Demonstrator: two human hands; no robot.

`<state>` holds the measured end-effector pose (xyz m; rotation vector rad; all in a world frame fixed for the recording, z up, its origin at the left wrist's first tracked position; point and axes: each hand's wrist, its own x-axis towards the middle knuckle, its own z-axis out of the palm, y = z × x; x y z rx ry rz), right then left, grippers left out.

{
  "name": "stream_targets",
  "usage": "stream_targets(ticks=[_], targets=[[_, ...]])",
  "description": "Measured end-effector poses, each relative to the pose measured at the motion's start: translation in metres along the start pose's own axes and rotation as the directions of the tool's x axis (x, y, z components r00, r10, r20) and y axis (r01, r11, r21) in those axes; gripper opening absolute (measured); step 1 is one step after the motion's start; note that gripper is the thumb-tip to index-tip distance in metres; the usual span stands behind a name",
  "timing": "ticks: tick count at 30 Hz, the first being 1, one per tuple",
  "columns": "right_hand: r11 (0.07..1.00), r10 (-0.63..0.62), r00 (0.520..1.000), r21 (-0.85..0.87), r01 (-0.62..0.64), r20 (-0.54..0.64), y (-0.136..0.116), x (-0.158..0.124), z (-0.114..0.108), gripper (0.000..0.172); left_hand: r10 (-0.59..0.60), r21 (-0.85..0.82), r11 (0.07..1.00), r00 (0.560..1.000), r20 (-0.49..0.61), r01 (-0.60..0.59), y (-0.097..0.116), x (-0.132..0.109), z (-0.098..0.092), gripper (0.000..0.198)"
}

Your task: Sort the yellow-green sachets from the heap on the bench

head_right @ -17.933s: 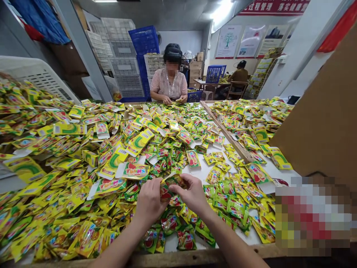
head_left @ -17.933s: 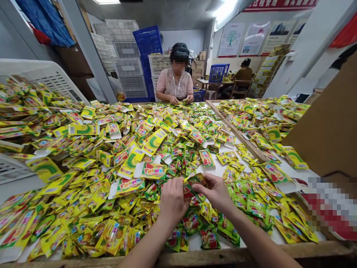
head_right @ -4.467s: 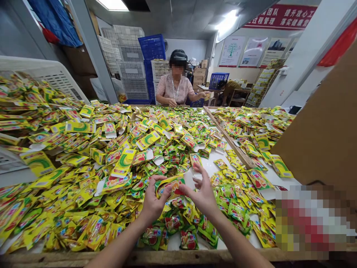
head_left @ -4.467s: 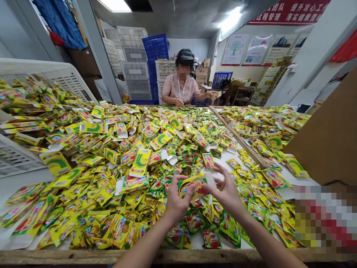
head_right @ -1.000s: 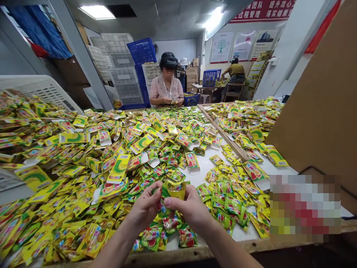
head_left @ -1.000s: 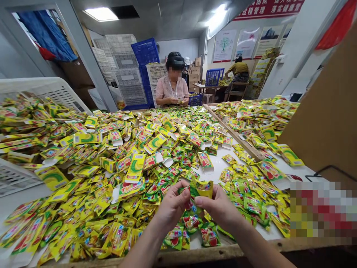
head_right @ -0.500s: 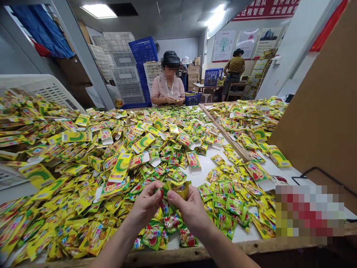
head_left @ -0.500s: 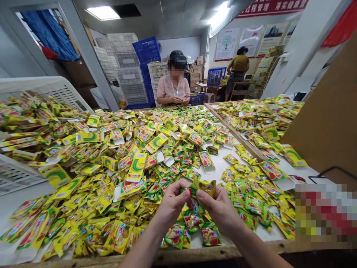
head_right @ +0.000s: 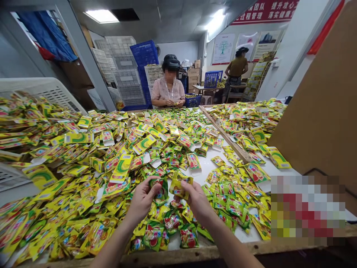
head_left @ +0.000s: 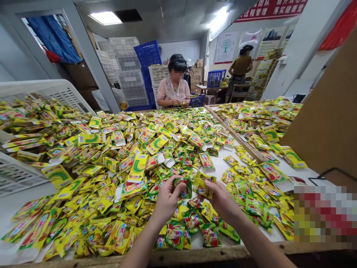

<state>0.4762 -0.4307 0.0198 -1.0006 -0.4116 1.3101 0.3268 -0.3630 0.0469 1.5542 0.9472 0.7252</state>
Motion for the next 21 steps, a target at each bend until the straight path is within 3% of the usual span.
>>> stream_targets(ticks=[4,7,11,13,18,21], targets=[[0.989,-0.084,0.996,-0.125,0.085,0.014,-0.011,0.006,-0.006,0.037,-0.031,0.033,0.999,0.991,0.134,0.027,0.004,-0.002,-0.007,0.038],[0.971,-0.144,0.988,-0.185,0.153,0.059,-0.012,0.007,0.0,0.037,0.002,0.139,0.99,0.988,0.152,-0.024,0.012,-0.003,-0.005,0.03],[0.985,-0.037,0.981,-0.158,0.068,0.189,-0.007,0.004,0.007,0.04,0.202,0.375,0.9,0.975,0.098,-0.224,0.025,-0.001,-0.001,0.015],[0.988,0.01,0.976,-0.15,0.023,0.217,-0.005,-0.001,0.006,0.039,0.234,0.41,0.878,0.968,0.086,-0.248,0.027,-0.002,0.002,0.012],[0.954,-0.032,0.969,-0.28,0.103,0.247,0.012,-0.024,-0.011,0.035,0.126,0.398,0.901,0.982,0.14,-0.173,0.004,-0.017,0.019,0.023],[0.948,0.033,0.99,-0.317,0.011,0.134,0.022,-0.038,-0.032,0.038,0.088,0.44,0.873,0.956,0.281,-0.21,-0.009,-0.023,0.029,0.025]])
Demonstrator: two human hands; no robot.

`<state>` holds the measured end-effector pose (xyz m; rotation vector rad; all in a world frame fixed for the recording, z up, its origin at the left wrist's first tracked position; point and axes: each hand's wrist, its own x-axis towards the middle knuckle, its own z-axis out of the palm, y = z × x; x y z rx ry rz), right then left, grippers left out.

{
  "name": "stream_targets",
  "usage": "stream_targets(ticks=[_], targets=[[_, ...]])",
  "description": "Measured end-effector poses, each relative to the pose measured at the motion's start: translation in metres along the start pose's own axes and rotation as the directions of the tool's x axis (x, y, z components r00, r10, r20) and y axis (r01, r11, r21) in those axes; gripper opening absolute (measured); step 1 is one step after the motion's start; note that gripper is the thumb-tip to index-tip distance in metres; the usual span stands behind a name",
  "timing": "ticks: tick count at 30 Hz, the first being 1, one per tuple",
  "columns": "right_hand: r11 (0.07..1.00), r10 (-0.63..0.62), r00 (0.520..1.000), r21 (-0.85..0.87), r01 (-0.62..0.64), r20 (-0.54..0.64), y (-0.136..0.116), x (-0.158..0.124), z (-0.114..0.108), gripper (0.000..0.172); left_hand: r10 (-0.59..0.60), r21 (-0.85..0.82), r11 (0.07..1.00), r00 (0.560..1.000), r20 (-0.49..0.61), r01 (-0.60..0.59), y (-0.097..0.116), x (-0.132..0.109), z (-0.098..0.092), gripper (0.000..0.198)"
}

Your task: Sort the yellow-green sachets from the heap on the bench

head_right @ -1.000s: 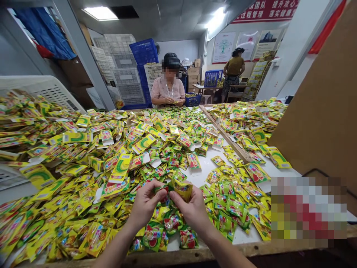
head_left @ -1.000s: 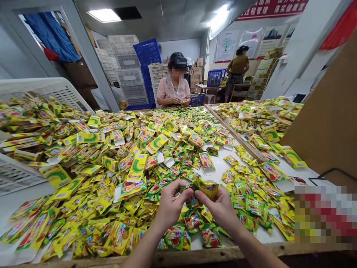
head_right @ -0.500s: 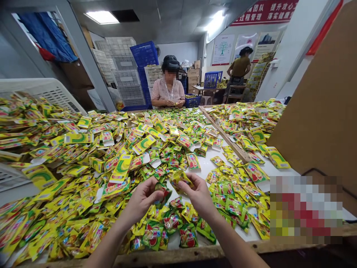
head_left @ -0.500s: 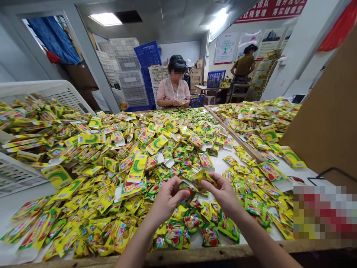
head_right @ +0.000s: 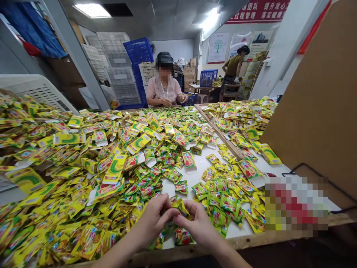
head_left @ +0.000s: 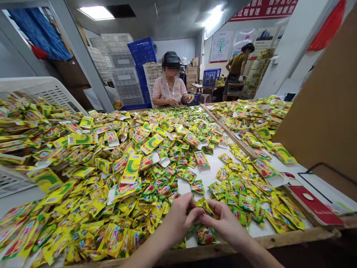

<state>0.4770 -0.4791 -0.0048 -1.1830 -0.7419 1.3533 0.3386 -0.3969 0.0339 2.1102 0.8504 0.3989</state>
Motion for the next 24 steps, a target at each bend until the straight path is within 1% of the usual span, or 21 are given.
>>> stream_targets(ticks=[1,3,5,7,8,10,12,14,16,18,21,24], targets=[[0.999,0.035,0.998,0.008,-0.035,-0.046,0.003,-0.005,-0.008,0.039,0.019,0.055,0.998,0.999,0.041,-0.021,-0.001,0.002,0.001,0.027],[0.997,0.073,0.988,0.037,-0.069,-0.138,0.004,-0.013,-0.026,0.039,0.043,0.253,0.965,0.996,0.082,-0.062,-0.001,0.016,-0.002,0.03],[0.996,0.082,0.973,0.057,-0.071,-0.216,0.0,-0.018,-0.045,0.037,0.045,0.471,0.879,0.997,0.061,-0.068,-0.002,0.041,-0.005,0.027],[0.995,0.084,0.946,0.073,-0.064,-0.313,-0.004,-0.021,-0.059,0.039,0.04,0.59,0.805,0.998,0.039,-0.055,-0.005,0.073,-0.002,0.02],[0.994,0.093,0.931,0.085,-0.067,-0.352,-0.005,-0.022,-0.062,0.04,0.042,0.623,0.78,0.998,0.037,-0.057,-0.008,0.091,0.003,0.022],[0.994,0.086,0.919,0.102,-0.05,-0.385,-0.004,-0.024,-0.062,0.042,0.067,0.67,0.736,0.995,0.071,-0.097,-0.015,0.123,0.019,0.031],[0.994,0.05,0.921,0.112,-0.007,-0.385,-0.001,-0.025,-0.055,0.042,0.101,0.699,0.697,0.987,0.123,-0.159,-0.023,0.149,0.037,0.035],[0.992,0.028,0.933,0.122,0.018,-0.359,0.004,-0.026,-0.047,0.042,0.116,0.718,0.665,0.979,0.169,-0.203,-0.029,0.168,0.053,0.033],[0.991,0.035,0.941,0.133,0.011,-0.336,0.007,-0.027,-0.045,0.041,0.106,0.734,0.644,0.975,0.193,-0.215,-0.034,0.18,0.061,0.026],[0.992,0.04,0.943,0.129,0.003,-0.331,0.009,-0.028,-0.048,0.04,0.092,0.746,0.633,0.977,0.193,-0.207,-0.036,0.188,0.06,0.025],[0.996,0.025,0.908,0.091,0.015,-0.417,0.01,-0.03,-0.057,0.04,0.111,0.745,0.638,0.981,0.16,-0.194,-0.03,0.191,0.046,0.023],[0.995,0.029,0.855,0.095,0.024,-0.518,0.01,-0.029,-0.065,0.041,0.161,0.719,0.669,0.981,0.106,-0.188,-0.019,0.179,0.023,0.035]])
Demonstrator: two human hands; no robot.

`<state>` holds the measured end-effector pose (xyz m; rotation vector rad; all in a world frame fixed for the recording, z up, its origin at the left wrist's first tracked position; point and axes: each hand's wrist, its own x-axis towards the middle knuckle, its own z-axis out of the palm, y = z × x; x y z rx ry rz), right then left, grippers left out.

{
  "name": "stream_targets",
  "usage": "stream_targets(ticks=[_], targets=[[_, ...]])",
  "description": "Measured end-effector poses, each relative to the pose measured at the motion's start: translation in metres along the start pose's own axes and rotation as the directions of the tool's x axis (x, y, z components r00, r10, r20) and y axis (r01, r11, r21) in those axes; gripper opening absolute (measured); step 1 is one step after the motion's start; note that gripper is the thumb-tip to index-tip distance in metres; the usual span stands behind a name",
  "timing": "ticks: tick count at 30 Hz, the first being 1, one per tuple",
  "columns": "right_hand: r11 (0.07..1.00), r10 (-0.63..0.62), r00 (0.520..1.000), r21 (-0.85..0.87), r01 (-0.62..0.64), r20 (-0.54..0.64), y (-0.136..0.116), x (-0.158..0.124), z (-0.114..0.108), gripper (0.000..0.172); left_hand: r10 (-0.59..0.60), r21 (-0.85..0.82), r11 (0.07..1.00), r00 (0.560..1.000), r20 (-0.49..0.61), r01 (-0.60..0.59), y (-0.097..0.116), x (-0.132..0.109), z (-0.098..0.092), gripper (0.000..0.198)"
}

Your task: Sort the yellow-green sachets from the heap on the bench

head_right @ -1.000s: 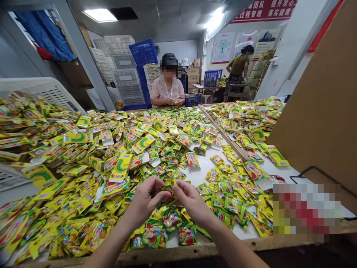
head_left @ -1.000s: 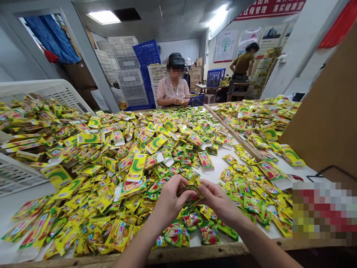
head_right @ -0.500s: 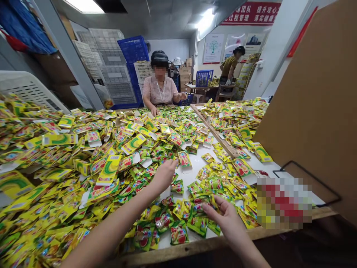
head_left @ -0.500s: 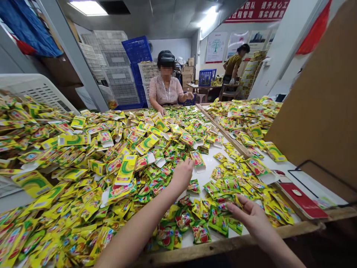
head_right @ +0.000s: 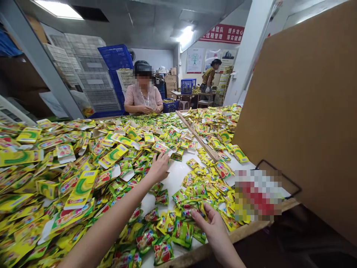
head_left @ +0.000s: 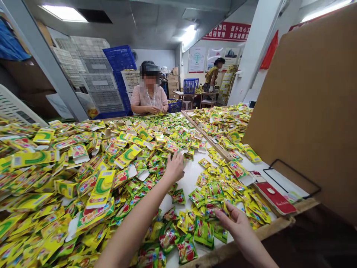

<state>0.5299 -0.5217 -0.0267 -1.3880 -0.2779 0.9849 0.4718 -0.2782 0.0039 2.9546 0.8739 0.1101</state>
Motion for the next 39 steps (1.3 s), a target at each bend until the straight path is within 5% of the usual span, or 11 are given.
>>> stream_targets(ticks=[4,10,14,19,25,28,32,35,37,39], targets=[[0.998,-0.028,0.998,0.049,0.031,-0.056,0.002,0.009,0.0,0.039,-0.033,-0.055,0.998,0.997,-0.07,0.029,-0.008,-0.04,-0.028,0.046],[0.978,-0.161,0.986,0.127,0.166,-0.051,-0.014,0.02,0.018,0.039,-0.054,-0.273,0.962,0.965,-0.256,-0.019,-0.005,-0.111,-0.043,0.044],[0.912,-0.393,0.918,0.11,0.396,-0.051,-0.042,0.011,0.05,0.031,-0.147,-0.372,0.927,0.961,-0.236,0.05,0.011,-0.139,-0.047,0.056],[0.798,-0.584,0.8,-0.084,0.597,0.139,-0.065,0.006,0.08,0.019,-0.225,-0.419,0.905,0.919,-0.323,0.074,0.018,-0.15,-0.046,0.058],[0.646,-0.465,0.735,-0.377,0.663,0.494,-0.076,0.013,0.08,0.014,-0.2,-0.316,0.946,0.885,-0.42,0.064,0.013,-0.16,-0.026,0.053],[0.704,-0.314,0.744,-0.381,0.599,0.59,-0.076,0.019,0.083,0.011,-0.163,-0.28,0.959,0.903,-0.398,0.049,0.011,-0.165,-0.018,0.05],[0.872,-0.233,0.854,-0.288,0.395,0.464,-0.064,0.03,0.095,0.031,-0.196,-0.26,0.96,0.908,-0.371,0.101,0.011,-0.168,-0.012,0.055],[0.913,-0.239,0.898,-0.229,0.337,0.369,-0.051,0.034,0.104,0.036,-0.248,-0.326,0.937,0.892,-0.378,0.122,0.012,-0.167,-0.009,0.055],[0.848,-0.362,0.883,-0.289,0.445,0.299,-0.044,0.033,0.109,0.033,-0.274,-0.369,0.921,0.881,-0.386,0.125,0.013,-0.166,-0.009,0.053],[0.685,-0.564,0.789,-0.395,0.612,0.245,-0.039,0.029,0.112,0.027,-0.297,-0.394,0.91,0.865,-0.404,0.128,0.013,-0.165,-0.01,0.052]])
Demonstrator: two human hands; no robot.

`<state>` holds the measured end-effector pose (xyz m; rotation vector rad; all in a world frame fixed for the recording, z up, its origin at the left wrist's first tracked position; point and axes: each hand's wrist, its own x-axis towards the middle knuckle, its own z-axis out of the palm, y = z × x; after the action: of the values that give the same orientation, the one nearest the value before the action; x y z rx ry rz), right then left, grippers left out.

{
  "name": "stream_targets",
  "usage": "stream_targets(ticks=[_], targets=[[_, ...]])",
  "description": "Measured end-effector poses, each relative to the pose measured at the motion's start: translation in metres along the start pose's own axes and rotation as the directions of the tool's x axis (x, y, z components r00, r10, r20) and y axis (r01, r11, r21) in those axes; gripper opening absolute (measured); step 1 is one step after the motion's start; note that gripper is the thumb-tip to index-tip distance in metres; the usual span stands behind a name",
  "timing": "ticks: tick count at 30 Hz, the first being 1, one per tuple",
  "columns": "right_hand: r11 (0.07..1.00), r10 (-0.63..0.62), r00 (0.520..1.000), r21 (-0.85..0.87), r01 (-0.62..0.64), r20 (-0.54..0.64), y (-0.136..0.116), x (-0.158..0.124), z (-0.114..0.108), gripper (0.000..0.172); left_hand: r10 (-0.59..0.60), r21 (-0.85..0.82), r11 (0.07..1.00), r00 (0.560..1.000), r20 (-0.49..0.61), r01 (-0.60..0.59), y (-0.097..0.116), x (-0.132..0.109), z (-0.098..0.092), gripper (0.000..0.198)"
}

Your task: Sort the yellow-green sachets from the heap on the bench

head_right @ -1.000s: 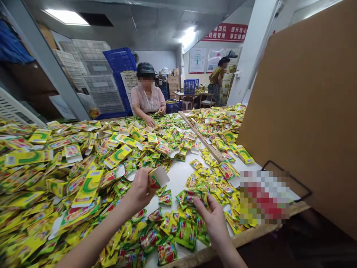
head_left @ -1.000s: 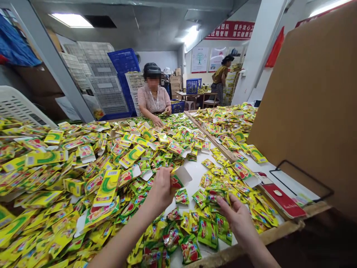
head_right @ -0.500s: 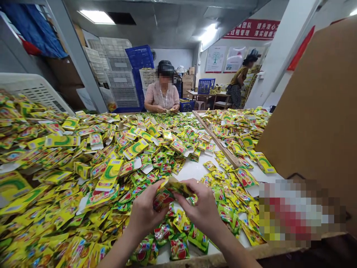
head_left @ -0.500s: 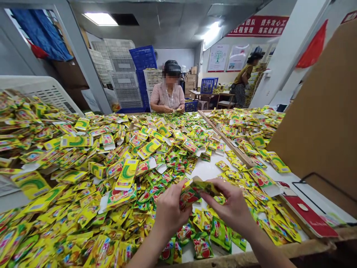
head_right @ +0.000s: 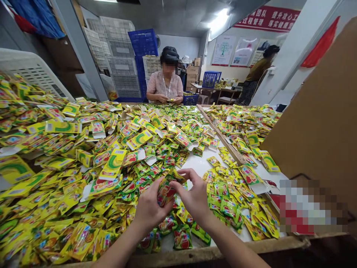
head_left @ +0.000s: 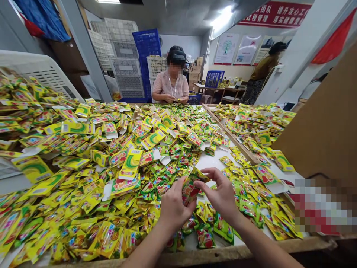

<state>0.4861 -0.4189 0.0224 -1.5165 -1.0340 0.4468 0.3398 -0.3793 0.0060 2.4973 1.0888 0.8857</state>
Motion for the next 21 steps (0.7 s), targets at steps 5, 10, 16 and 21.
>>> stream_targets(ticks=[5,10,16,21], targets=[[0.867,-0.43,0.898,-0.316,0.384,-0.089,-0.005,-0.007,0.003,0.011,-0.033,-0.032,0.999,0.996,-0.078,0.031,0.001,0.003,-0.005,0.051],[0.868,-0.369,0.906,-0.271,0.416,0.208,-0.011,-0.009,-0.005,0.014,0.003,-0.024,1.0,0.994,-0.107,-0.005,-0.004,0.003,-0.007,0.05],[0.982,0.03,0.893,-0.179,0.058,0.45,-0.006,-0.005,0.002,0.016,0.026,-0.065,0.998,0.996,0.083,-0.021,-0.006,0.005,-0.005,0.049],[0.902,0.227,0.892,0.262,-0.344,0.39,-0.004,0.003,0.003,0.034,-0.228,-0.357,0.907,0.973,0.025,0.222,-0.004,0.012,-0.013,0.061]])
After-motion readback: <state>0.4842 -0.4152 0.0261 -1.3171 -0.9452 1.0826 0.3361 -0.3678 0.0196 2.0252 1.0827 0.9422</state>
